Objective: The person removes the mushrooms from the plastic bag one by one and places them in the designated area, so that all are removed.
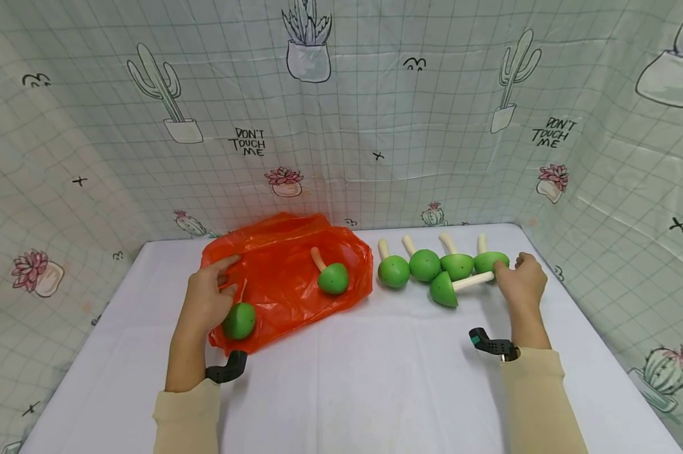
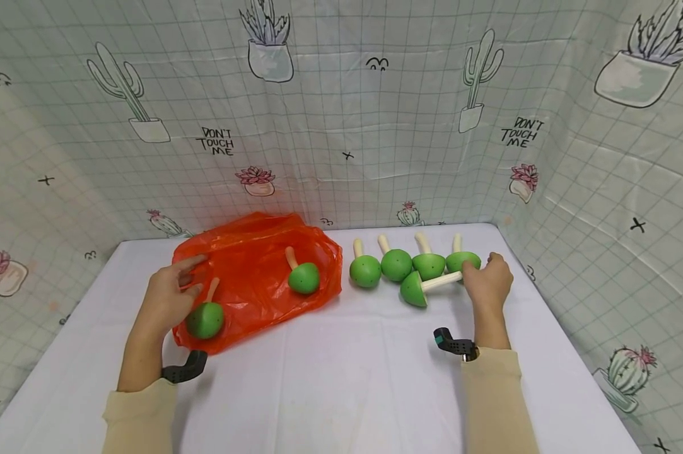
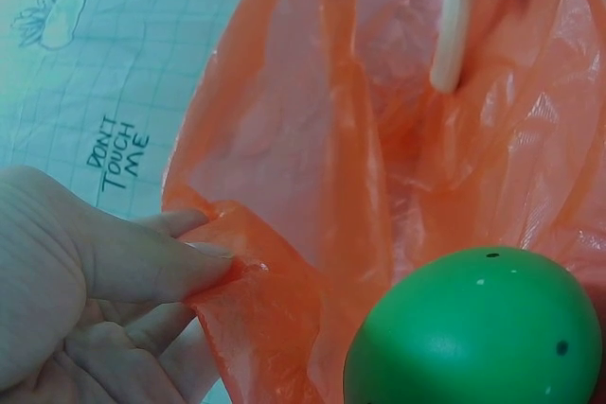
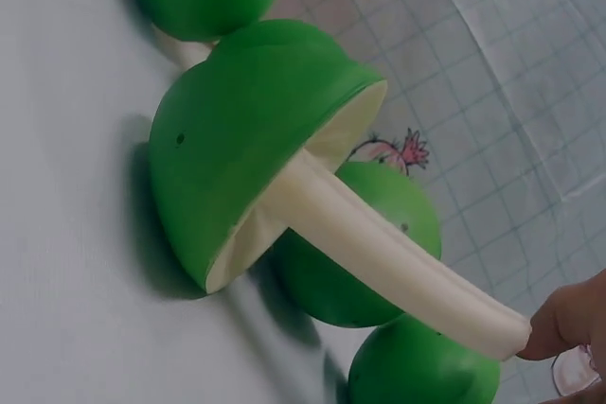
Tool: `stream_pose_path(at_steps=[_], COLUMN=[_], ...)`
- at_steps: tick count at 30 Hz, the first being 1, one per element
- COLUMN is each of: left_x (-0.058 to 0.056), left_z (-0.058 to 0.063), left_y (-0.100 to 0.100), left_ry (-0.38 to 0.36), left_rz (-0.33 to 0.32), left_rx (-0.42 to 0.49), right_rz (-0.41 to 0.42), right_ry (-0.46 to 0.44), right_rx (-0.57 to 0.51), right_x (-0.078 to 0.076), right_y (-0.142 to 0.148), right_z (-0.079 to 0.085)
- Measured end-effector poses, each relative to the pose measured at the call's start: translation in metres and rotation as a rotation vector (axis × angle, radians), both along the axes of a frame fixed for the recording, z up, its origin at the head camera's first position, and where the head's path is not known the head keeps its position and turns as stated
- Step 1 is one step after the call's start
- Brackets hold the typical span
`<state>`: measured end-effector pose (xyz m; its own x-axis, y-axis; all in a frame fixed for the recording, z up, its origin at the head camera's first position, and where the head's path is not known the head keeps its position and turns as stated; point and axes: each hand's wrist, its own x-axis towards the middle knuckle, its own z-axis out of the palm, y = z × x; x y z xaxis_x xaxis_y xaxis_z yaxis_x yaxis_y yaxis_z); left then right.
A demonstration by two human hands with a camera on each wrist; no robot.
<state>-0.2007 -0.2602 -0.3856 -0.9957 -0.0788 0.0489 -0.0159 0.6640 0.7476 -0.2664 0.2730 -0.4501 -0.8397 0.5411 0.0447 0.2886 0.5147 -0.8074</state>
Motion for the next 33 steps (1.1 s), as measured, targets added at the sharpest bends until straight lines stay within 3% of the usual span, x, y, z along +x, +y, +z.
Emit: stream_pose_path(at_steps=[11, 22, 33], left_x=[0.000, -0.001, 0.000], left_z=[0.001, 0.000, 0.002], left_y=[-0.001, -0.001, -0.002], left_ry=[-0.013, -0.036, -0.027], left_rz=[0.004, 0.022, 0.028], left_rx=[0.005, 0.025, 0.016], right_rz=[-0.058, 0.143, 0.304], right_ry=[0.264, 0.378, 0.452], right_rx=[-0.024, -0.078, -0.069], right_x=[0.005, 0.011, 0.019], right_y=[-0.036, -0.104, -0.178], right_z=[0.022, 0.049, 0.056])
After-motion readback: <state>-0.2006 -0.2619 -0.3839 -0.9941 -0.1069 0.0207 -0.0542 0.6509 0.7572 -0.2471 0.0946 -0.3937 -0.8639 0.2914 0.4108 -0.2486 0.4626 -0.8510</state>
